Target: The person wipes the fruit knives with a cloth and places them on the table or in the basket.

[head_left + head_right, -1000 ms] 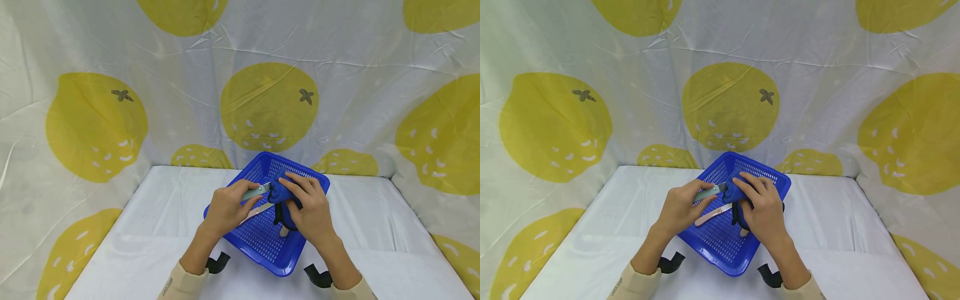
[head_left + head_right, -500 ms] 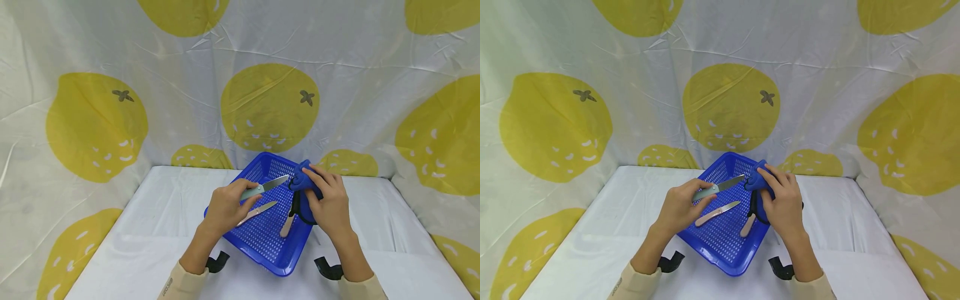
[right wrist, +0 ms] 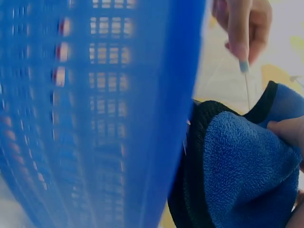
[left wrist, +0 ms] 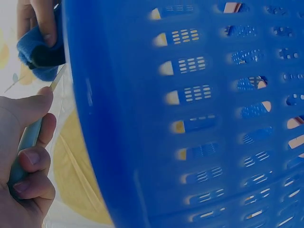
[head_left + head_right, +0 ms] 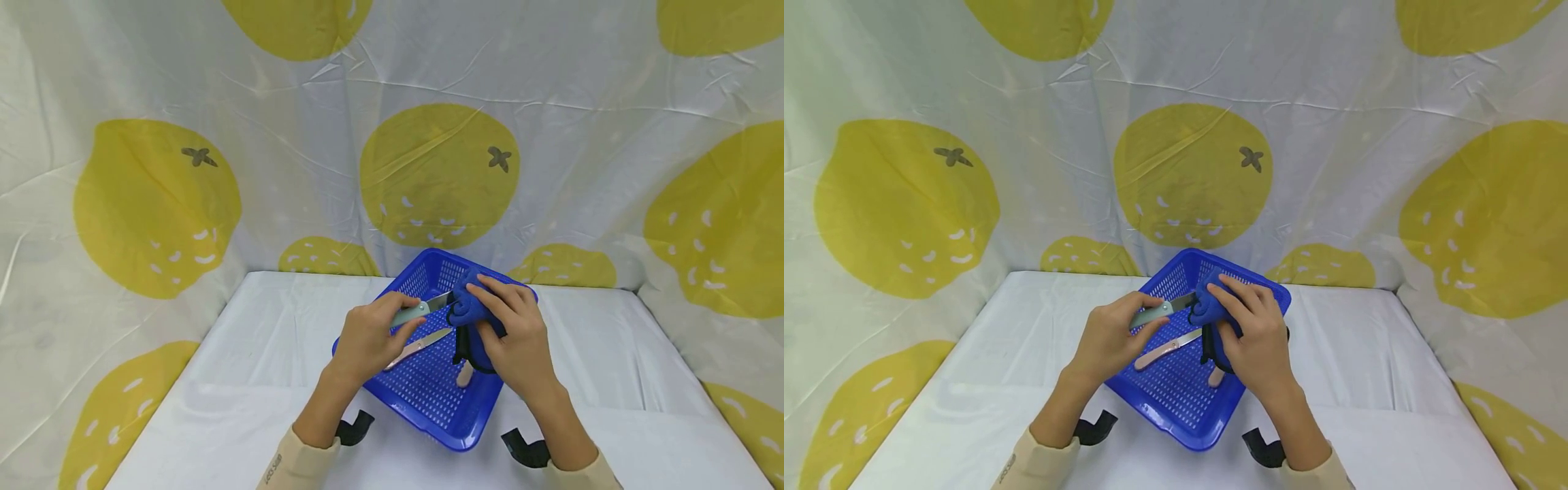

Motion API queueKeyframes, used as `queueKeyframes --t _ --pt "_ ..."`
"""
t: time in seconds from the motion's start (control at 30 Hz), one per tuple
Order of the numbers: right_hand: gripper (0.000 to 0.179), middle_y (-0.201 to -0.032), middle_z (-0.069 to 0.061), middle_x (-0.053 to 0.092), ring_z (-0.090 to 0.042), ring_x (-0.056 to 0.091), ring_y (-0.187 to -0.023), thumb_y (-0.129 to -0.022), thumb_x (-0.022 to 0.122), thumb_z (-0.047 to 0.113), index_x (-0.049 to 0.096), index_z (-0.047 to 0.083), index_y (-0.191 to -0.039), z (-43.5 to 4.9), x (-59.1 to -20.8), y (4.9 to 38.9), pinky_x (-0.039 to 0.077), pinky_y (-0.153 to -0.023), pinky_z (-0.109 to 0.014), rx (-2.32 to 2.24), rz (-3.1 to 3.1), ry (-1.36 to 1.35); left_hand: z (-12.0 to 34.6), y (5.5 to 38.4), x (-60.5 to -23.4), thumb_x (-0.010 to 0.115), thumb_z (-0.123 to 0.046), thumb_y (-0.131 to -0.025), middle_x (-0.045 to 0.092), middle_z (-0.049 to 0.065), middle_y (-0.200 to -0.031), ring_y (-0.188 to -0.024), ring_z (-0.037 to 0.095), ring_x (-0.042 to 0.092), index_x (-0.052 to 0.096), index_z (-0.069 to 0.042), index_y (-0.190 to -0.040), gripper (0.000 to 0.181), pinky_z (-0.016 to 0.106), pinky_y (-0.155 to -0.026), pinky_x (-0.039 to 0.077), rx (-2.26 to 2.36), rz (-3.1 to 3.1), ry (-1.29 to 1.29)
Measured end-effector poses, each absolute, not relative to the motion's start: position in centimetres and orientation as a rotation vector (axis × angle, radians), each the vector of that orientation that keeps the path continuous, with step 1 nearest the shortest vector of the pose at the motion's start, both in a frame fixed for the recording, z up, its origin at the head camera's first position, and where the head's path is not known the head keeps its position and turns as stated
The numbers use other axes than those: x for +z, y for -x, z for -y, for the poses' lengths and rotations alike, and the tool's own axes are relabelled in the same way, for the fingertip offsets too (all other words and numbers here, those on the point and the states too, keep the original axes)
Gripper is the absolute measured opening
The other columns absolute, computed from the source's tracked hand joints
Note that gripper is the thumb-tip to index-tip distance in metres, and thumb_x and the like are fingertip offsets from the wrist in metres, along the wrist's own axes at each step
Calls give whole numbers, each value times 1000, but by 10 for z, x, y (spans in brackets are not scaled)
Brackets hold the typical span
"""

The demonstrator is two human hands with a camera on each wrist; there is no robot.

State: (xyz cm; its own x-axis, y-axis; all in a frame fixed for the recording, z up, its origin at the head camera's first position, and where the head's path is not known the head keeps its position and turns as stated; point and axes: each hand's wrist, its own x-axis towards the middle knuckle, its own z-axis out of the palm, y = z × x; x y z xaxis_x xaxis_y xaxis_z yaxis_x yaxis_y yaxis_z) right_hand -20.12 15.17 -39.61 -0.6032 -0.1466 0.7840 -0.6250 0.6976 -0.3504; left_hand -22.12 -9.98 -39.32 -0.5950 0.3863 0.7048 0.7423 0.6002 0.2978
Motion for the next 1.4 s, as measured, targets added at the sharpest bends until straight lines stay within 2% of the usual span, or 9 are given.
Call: queueKeyframes --t 0.1,0.2,0.6,0.83,1.4 --pt "49 -143 -4 65 -30 56 -123 -86 77 1 72 20 -132 -142 -398 198 52 -102 -43 796 2137 -648 100 221 -394 85 -20 -87 77 3 -104 -80 15 76 70 -8 -111 30 26 -71 63 -775 2231 891" --pt "49 -141 -4 66 -30 56 -121 -85 77 1 73 20 -131 -135 -399 196 53 -98 -46 798 2121 -697 99 222 -395 84 -20 -88 78 3 -105 -81 16 77 70 -8 -111 30 27 -71 63 -768 2222 899" --pt "51 -140 -4 66 -31 58 -119 -86 74 0 71 19 -133 -116 -403 186 51 -99 -48 750 2125 -800 99 220 -396 83 -10 -86 77 6 -104 -76 16 75 71 -7 -110 27 28 -67 62 -729 2241 900" --pt "47 -139 -6 67 -33 58 -116 -86 77 2 73 18 -130 -118 -402 186 53 -96 -51 750 2132 -745 99 217 -392 84 -14 -87 77 4 -102 -75 15 75 71 -8 -110 27 26 -67 62 -751 2209 933" --pt "44 -139 -8 67 -35 56 -117 -87 75 1 74 16 -128 -130 -399 192 52 -97 -53 747 2128 -660 102 215 -388 82 -21 -90 77 2 -102 -75 14 75 70 -9 -110 26 25 -67 62 -762 2205 947"
